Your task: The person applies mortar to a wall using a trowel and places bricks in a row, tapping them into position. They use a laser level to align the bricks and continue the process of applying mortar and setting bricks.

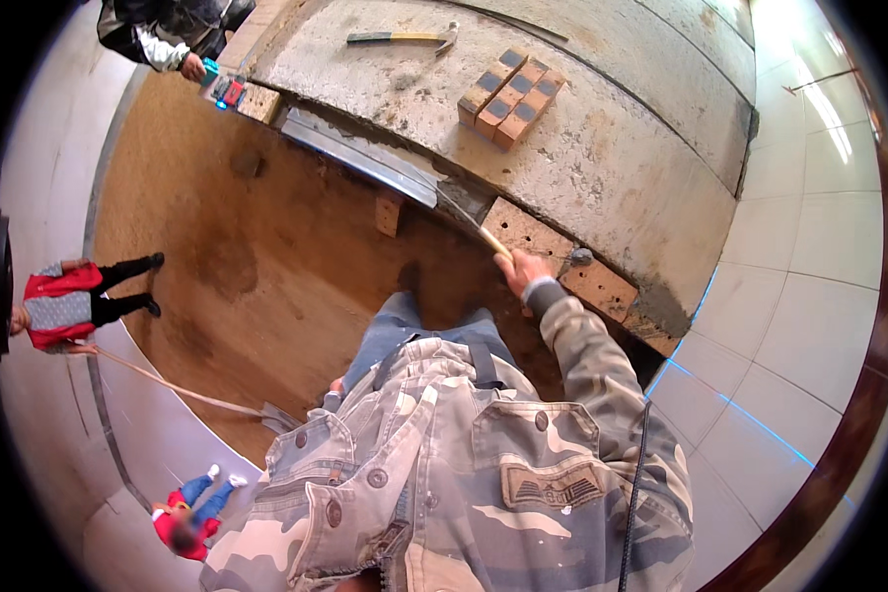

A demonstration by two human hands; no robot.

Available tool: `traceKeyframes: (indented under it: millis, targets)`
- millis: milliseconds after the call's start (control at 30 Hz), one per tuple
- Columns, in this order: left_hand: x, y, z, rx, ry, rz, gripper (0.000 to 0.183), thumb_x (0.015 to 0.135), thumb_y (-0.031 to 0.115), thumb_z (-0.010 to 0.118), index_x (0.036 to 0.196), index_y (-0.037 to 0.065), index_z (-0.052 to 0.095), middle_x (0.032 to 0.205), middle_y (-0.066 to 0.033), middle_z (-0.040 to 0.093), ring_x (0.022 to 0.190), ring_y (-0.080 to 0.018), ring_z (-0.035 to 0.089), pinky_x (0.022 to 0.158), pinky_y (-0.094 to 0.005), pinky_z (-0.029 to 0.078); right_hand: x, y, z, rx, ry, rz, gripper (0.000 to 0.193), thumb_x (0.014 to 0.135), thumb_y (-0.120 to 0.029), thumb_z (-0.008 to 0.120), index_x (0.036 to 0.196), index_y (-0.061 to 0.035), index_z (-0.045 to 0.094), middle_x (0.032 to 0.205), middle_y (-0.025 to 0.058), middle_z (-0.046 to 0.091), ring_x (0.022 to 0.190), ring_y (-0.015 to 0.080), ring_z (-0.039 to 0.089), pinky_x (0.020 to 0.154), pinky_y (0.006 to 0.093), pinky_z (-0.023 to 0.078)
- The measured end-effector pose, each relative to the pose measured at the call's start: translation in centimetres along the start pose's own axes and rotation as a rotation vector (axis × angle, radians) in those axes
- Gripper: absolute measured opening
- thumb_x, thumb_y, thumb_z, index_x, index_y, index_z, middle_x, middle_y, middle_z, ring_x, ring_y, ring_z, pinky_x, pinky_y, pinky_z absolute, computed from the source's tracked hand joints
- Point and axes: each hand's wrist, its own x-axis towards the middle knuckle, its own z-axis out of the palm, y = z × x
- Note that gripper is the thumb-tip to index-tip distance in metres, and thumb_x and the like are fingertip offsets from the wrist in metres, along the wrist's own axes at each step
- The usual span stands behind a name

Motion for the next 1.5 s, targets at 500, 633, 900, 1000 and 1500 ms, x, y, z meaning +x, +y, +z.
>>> traceKeyframes:
  millis: [500,633,900,1000,1500]
  targets:
    - [22.9,5.2,-20.3,0.485,-0.658,0.189,0.045,0.092,0.044,0.051,0.107,0.008,0.071,0.108,-0.0120,0.071,0.101,-0.0245,0.066,0.087,-0.0354,0.050,-2.4,-11.2,11.5,0.302,0.130,0.572,0.039,0.091,-0.041,0.060,0.095,-0.0030,0.061,0.091,0.0279,0.066,0.090,0.0474,0.063,0.077,0.0532,0.050]
    - [27.1,4.0,-26.9,0.196,-0.613,0.096,0.047,0.094,0.043,0.053,0.109,0.001,0.069,0.104,-0.0094,0.072,0.095,-0.0199,0.067,0.086,-0.0325,0.051,0.7,-15.8,16.5,0.487,0.234,0.637,0.038,0.091,-0.040,0.060,0.090,-0.0024,0.060,0.089,0.0271,0.065,0.089,0.0470,0.061,0.077,0.0514,0.049]
    - [30.4,2.0,-33.4,0.201,-0.721,-0.038,0.054,0.093,0.048,0.050,0.119,0.003,0.065,0.118,-0.0190,0.066,0.111,-0.0313,0.063,0.098,-0.0388,0.046,1.4,-16.9,21.3,0.528,0.385,0.869,0.041,0.091,-0.041,0.060,0.090,0.0000,0.062,0.092,0.0270,0.066,0.092,0.0462,0.062,0.080,0.0515,0.049]
    - [31.9,1.6,-34.4,0.245,-0.657,-0.052,0.055,0.092,0.050,0.051,0.115,0.002,0.067,0.115,-0.0185,0.068,0.109,-0.0317,0.064,0.097,-0.0382,0.046,1.3,-16.8,21.0,0.545,0.488,0.963,0.039,0.091,-0.038,0.060,0.089,0.0005,0.062,0.092,0.0280,0.065,0.092,0.0466,0.062,0.080,0.0519,0.049]
    - [36.0,7.4,-36.5,0.198,-0.701,0.025,0.034,0.092,0.036,0.062,0.092,0.002,0.071,0.080,-0.0037,0.067,0.069,-0.0150,0.060,0.065,-0.0318,0.051,2.4,-20.4,18.4,0.524,0.598,1.243,0.036,0.093,-0.039,0.058,0.098,-0.0034,0.059,0.093,0.0270,0.067,0.091,0.0477,0.063,0.080,0.0550,0.050]
